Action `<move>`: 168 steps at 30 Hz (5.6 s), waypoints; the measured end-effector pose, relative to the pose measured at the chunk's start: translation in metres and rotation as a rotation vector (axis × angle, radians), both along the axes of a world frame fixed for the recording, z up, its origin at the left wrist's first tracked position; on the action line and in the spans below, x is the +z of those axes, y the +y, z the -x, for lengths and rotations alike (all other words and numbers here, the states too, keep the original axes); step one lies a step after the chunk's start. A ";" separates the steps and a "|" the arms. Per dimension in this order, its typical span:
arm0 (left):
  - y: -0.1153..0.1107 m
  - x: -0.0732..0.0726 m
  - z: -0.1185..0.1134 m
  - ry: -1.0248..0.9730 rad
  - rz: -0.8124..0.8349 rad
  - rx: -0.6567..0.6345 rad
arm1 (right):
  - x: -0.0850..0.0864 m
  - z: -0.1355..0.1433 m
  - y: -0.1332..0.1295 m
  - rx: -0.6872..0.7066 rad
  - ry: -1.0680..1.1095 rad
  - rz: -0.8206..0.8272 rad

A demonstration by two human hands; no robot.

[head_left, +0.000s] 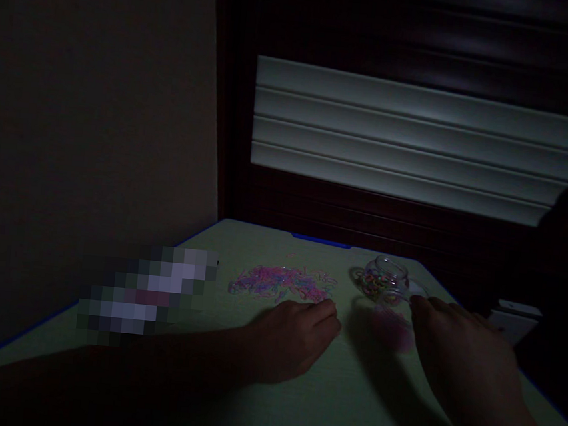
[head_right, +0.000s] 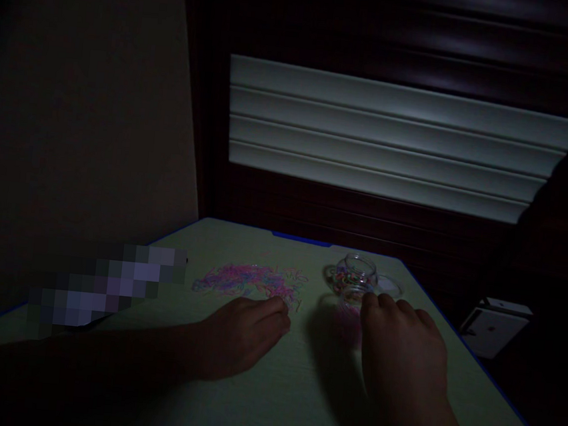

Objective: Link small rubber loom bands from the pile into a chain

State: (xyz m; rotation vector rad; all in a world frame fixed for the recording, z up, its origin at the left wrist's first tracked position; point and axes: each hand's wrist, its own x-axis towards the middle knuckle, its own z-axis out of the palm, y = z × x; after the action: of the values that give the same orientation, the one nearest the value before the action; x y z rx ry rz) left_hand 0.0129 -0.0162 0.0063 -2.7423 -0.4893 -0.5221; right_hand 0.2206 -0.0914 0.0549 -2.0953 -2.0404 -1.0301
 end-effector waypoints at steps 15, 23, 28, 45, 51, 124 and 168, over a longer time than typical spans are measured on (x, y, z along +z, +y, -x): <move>0.000 0.000 -0.001 -0.004 0.008 0.000 | -0.005 -0.002 0.001 0.009 -0.020 -0.013; 0.000 0.002 -0.001 0.015 0.010 0.007 | -0.003 0.000 0.001 0.035 -0.009 0.004; 0.001 0.001 -0.001 0.023 0.021 0.003 | -0.002 0.001 0.000 0.050 0.004 -0.006; 0.000 0.000 -0.004 -0.010 0.119 0.101 | -0.026 0.008 0.015 0.438 0.131 0.254; 0.001 -0.001 -0.005 -0.018 0.164 0.121 | -0.031 0.008 0.014 0.480 0.237 0.300; 0.034 -0.014 -0.005 -0.254 0.355 0.430 | -0.028 0.013 0.014 0.499 0.305 0.378; 0.017 -0.010 -0.005 -0.060 0.096 0.291 | -0.022 0.012 0.010 0.441 0.472 0.357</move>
State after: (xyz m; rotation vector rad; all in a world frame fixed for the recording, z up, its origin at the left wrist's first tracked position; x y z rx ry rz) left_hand 0.0181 0.0006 -0.0035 -2.6825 -0.9323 -0.5188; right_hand 0.2085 -0.0813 0.0327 -1.6567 -2.3684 -0.1009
